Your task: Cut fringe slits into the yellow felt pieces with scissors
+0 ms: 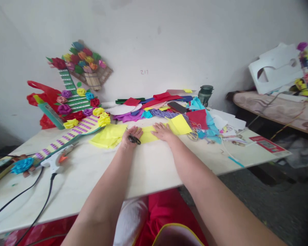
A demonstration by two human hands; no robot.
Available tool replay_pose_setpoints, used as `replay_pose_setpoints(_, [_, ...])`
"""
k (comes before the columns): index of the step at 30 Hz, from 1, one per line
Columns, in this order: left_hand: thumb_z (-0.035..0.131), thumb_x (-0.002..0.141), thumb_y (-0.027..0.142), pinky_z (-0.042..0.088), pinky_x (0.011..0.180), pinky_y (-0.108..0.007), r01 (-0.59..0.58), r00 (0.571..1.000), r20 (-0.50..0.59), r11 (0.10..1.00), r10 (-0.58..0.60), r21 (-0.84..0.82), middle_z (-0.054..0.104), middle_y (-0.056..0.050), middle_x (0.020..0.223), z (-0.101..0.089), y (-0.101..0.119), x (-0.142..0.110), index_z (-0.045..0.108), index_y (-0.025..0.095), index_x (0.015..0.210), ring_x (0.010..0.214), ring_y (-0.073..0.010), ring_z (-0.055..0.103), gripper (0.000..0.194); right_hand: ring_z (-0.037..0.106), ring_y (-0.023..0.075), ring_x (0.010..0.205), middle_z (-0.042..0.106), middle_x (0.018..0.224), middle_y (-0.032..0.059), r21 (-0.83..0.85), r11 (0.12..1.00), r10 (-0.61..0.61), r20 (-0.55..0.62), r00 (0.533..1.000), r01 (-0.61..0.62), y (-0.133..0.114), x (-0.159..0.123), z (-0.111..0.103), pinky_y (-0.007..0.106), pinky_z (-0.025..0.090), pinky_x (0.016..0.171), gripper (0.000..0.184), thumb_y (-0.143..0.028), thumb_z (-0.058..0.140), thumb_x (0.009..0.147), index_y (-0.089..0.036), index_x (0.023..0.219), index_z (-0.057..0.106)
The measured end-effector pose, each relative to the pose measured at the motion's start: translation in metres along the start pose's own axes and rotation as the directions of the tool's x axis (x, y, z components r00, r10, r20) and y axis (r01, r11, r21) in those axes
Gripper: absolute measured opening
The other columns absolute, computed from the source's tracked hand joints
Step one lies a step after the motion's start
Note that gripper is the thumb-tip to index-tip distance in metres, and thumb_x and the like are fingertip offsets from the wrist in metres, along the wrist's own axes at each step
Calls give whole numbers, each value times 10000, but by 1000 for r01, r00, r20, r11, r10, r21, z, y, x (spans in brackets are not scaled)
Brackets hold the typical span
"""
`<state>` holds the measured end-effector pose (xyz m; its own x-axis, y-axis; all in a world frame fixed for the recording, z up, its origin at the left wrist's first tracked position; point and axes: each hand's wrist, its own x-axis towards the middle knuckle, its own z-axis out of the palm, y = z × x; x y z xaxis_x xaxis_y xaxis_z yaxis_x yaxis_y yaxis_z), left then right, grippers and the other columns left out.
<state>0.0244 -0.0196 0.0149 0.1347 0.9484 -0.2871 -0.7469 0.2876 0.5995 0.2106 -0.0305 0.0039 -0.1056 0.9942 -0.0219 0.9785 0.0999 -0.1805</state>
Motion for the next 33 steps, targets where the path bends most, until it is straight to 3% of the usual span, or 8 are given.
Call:
replay_pose_setpoints(5, [427, 746, 107, 440, 879, -347, -159, 987, 24, 987, 160, -36, 599, -96, 1021, 1, 15, -3, 522, 167, 731, 1043, -216, 550, 113, 228, 230, 1319, 327, 1421, 58, 11, 996, -83, -310, 947, 91, -4, -6, -9, 483, 54, 1068, 504, -426, 302, 875, -207, 1315, 414])
replay_pose_setpoints(7, [434, 767, 150, 427, 889, -320, -242, 961, 131, 970, 245, -33, 597, -89, 1086, 4, 18, -8, 528, 173, 729, 1049, -190, 549, 104, 413, 223, 1195, 520, 1268, 91, 47, 990, -99, -462, 881, 136, -12, -9, -14, 436, 159, 1054, 423, -363, 358, 865, -181, 1200, 542])
replay_pose_setpoints(10, [422, 813, 249, 396, 919, -323, -326, 925, 207, 945, 319, 2, 595, -87, 1129, 9, 15, -13, 529, 186, 751, 1050, -174, 552, 138, 561, 213, 974, 654, 1032, 93, 208, 955, -71, -534, 843, 211, -30, -11, -16, 365, 360, 914, 337, -310, 410, 840, -172, 1040, 644])
replay_pose_setpoints(15, [395, 857, 372, 336, 972, -352, -478, 860, 256, 872, 441, 104, 586, -78, 1167, 13, 4, -17, 493, 209, 860, 1109, -163, 515, 190, 612, 169, 780, 687, 898, 62, 562, 683, -170, -498, 850, 466, -66, -11, -3, 279, 449, 734, 270, -303, 504, 778, -168, 930, 680])
replay_pose_setpoints(23, [337, 849, 520, 319, 979, -363, -691, 716, 308, 575, 626, 437, 621, -56, 1099, 13, -4, -18, 503, 223, 921, 1133, -174, 485, 348, 550, 170, 923, 639, 918, 26, 801, 353, -346, -369, 863, 484, -79, -23, -14, 304, 404, 851, 314, -132, 458, 673, -169, 917, 652])
replay_pose_setpoints(25, [335, 849, 521, 328, 971, -351, -697, 697, 319, 503, 642, 510, 629, -49, 1076, 15, -5, -21, 522, 222, 924, 1095, -178, 506, 361, 539, 165, 888, 622, 883, 25, 817, 318, -384, -354, 853, 482, -78, -25, -17, 298, 412, 814, 351, -119, 467, 634, -153, 947, 623])
replay_pose_setpoints(29, [311, 843, 543, 397, 890, -335, -651, 721, 349, 414, 599, 636, 620, -55, 1081, 20, -3, -29, 581, 206, 925, 1016, -202, 542, 440, 504, 131, 746, 573, 800, 2, 810, 311, -404, -361, 840, 497, -79, -24, -14, 269, 411, 699, 403, -99, 494, 555, -143, 949, 568])
replay_pose_setpoints(33, [223, 859, 528, 405, 857, -334, -642, 703, 388, 296, 596, 707, 640, -78, 1012, 17, 14, -29, 613, 182, 898, 981, -209, 559, 523, 463, 111, 675, 525, 730, -20, 881, 215, -298, -352, 887, 422, -77, -24, -17, 241, 379, 629, 378, -115, 477, 536, -156, 903, 558])
